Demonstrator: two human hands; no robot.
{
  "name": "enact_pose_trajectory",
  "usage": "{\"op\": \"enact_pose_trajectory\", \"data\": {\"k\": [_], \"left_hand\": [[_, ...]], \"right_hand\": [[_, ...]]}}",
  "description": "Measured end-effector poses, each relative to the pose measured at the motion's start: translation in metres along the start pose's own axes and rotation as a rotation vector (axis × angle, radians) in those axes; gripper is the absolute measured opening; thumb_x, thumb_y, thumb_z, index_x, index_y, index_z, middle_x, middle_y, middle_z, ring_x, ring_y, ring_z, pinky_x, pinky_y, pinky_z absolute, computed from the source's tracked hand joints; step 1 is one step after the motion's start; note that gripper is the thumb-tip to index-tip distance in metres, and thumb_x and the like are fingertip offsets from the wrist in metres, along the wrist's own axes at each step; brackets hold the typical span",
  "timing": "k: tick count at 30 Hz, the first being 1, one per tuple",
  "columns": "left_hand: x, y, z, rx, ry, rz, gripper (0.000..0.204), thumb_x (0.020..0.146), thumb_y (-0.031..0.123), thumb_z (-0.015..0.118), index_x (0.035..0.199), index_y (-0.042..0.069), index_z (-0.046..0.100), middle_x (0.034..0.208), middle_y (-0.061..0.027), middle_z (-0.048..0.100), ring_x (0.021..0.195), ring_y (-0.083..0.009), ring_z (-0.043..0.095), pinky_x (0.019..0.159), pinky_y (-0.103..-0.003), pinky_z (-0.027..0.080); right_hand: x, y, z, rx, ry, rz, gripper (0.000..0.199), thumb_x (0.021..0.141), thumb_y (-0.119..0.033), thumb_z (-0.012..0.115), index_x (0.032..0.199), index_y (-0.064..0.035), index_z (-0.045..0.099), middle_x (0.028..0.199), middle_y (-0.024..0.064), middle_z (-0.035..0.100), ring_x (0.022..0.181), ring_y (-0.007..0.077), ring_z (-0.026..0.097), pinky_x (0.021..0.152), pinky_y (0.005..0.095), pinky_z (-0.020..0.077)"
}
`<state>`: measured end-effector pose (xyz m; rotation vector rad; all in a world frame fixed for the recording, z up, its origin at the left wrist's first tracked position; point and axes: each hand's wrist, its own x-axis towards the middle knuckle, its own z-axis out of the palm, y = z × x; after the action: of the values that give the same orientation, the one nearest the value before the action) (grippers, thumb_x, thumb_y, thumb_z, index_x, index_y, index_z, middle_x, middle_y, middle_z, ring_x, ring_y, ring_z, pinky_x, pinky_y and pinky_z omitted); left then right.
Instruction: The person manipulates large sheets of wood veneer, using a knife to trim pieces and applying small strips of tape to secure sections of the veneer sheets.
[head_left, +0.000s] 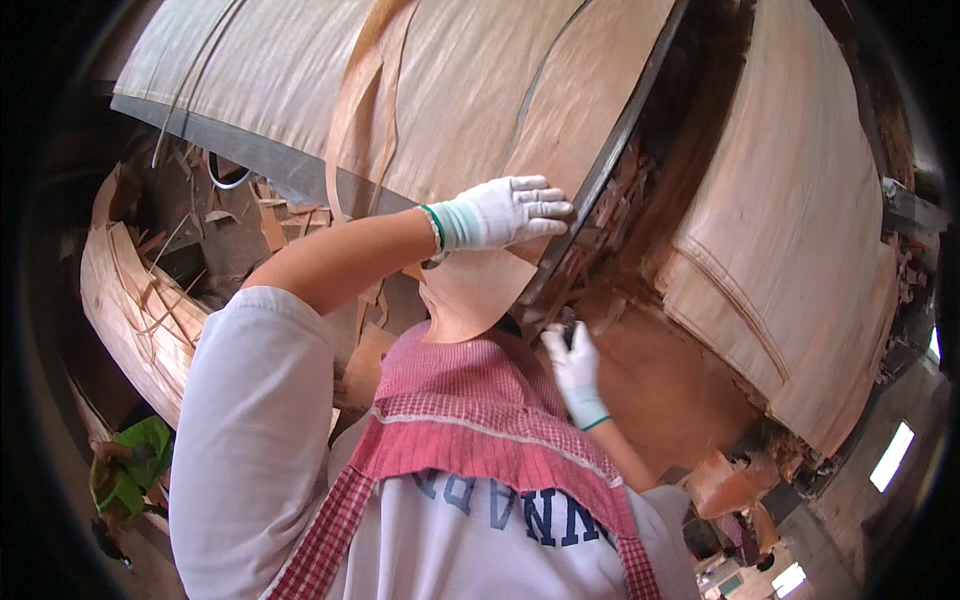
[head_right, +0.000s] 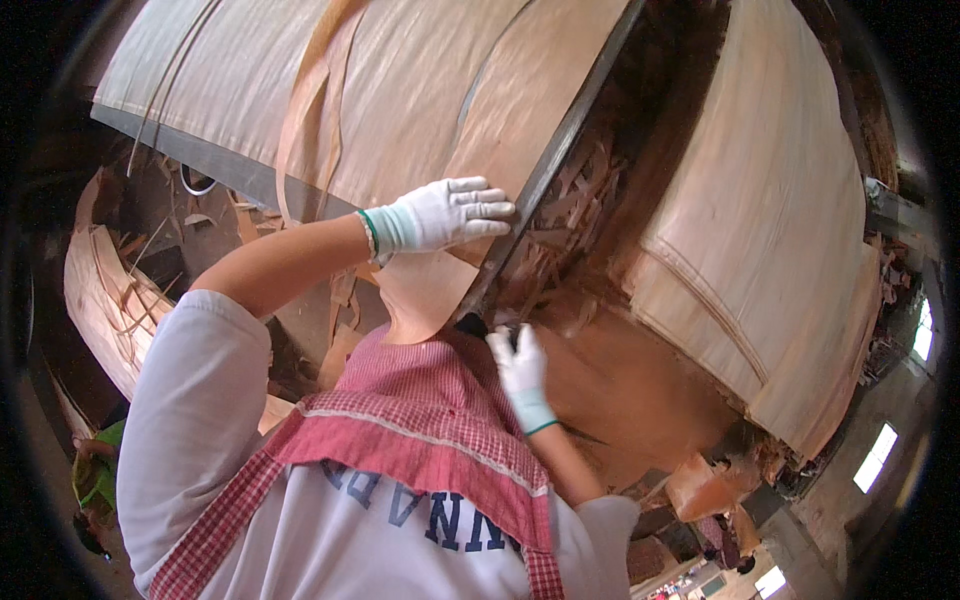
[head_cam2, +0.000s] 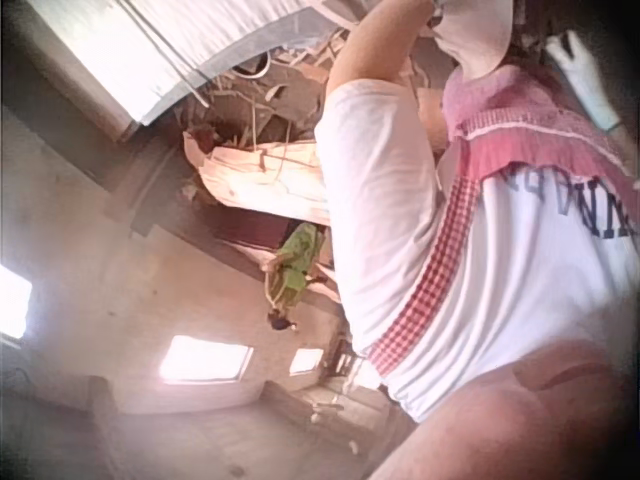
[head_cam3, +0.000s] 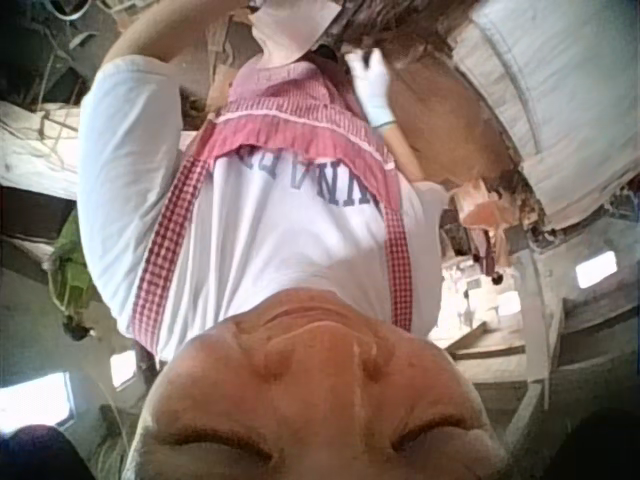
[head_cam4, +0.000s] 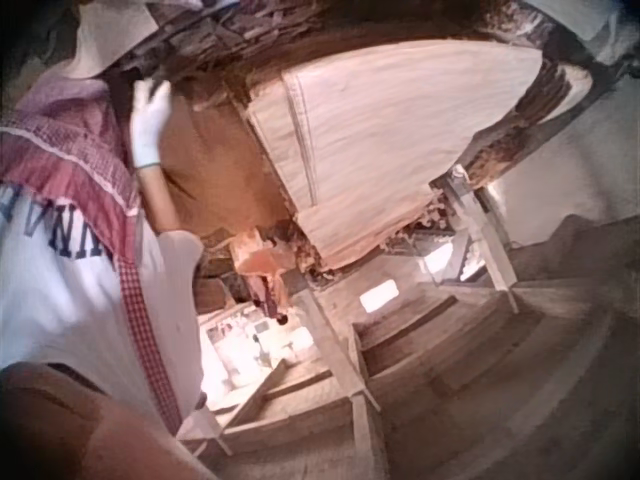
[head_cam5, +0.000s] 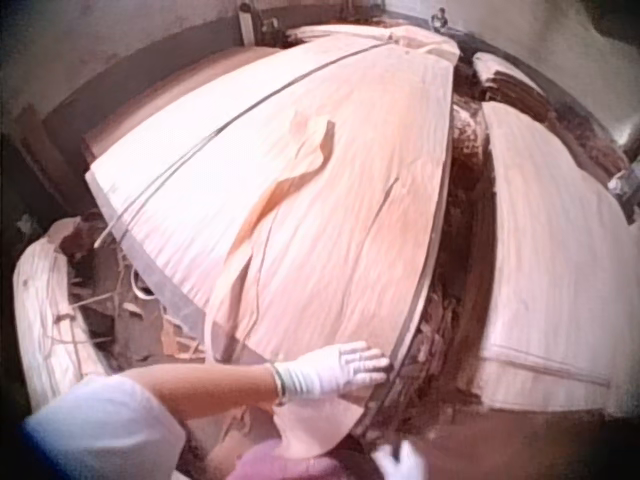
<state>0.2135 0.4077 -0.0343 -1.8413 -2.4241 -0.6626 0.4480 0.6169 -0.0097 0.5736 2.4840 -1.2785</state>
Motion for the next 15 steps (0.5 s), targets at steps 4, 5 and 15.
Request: {"op": "enact_pose_trajectory", "data": {"k": [4, 5, 15], "left_hand": [[0.006, -0.002, -0.007, -0.020, 0.063, 0.052, 0.041, 0.085, 0.015, 0.052, 0.126, 0.013, 0.055, 0.138, -0.0083, 0.050, 0.128, -0.0252, 0.047, 0.108, -0.040, 0.035], [0.007, -0.002, -0.007, -0.028, 0.079, 0.050, 0.040, 0.085, 0.015, 0.053, 0.124, 0.012, 0.056, 0.137, -0.0081, 0.051, 0.127, -0.0249, 0.047, 0.108, -0.040, 0.036], [0.016, -0.032, -0.106, -0.830, 0.243, -0.467, 0.035, 0.099, 0.026, 0.047, 0.130, 0.011, 0.056, 0.138, -0.0066, 0.051, 0.129, -0.0231, 0.046, 0.112, -0.037, 0.034]], "right_hand": [[0.007, -0.053, 0.064, 0.161, -0.050, 0.027, 0.030, 0.084, -0.020, 0.072, 0.093, 0.0002, 0.052, 0.077, 0.0116, 0.061, 0.067, 0.0226, 0.059, 0.063, 0.0347, 0.0480], [-0.001, -0.049, 0.070, 0.126, -0.077, -0.059, 0.030, 0.084, -0.020, 0.071, 0.096, 0.0012, 0.052, 0.078, 0.0166, 0.061, 0.068, 0.0278, 0.061, 0.063, 0.0358, 0.0484], [-0.024, -0.146, 0.054, 0.085, -0.539, -0.436, 0.026, 0.085, -0.020, 0.070, 0.098, -0.0017, 0.057, 0.073, 0.0161, 0.055, 0.063, 0.0224, 0.053, 0.061, 0.0345, 0.0459]]}}
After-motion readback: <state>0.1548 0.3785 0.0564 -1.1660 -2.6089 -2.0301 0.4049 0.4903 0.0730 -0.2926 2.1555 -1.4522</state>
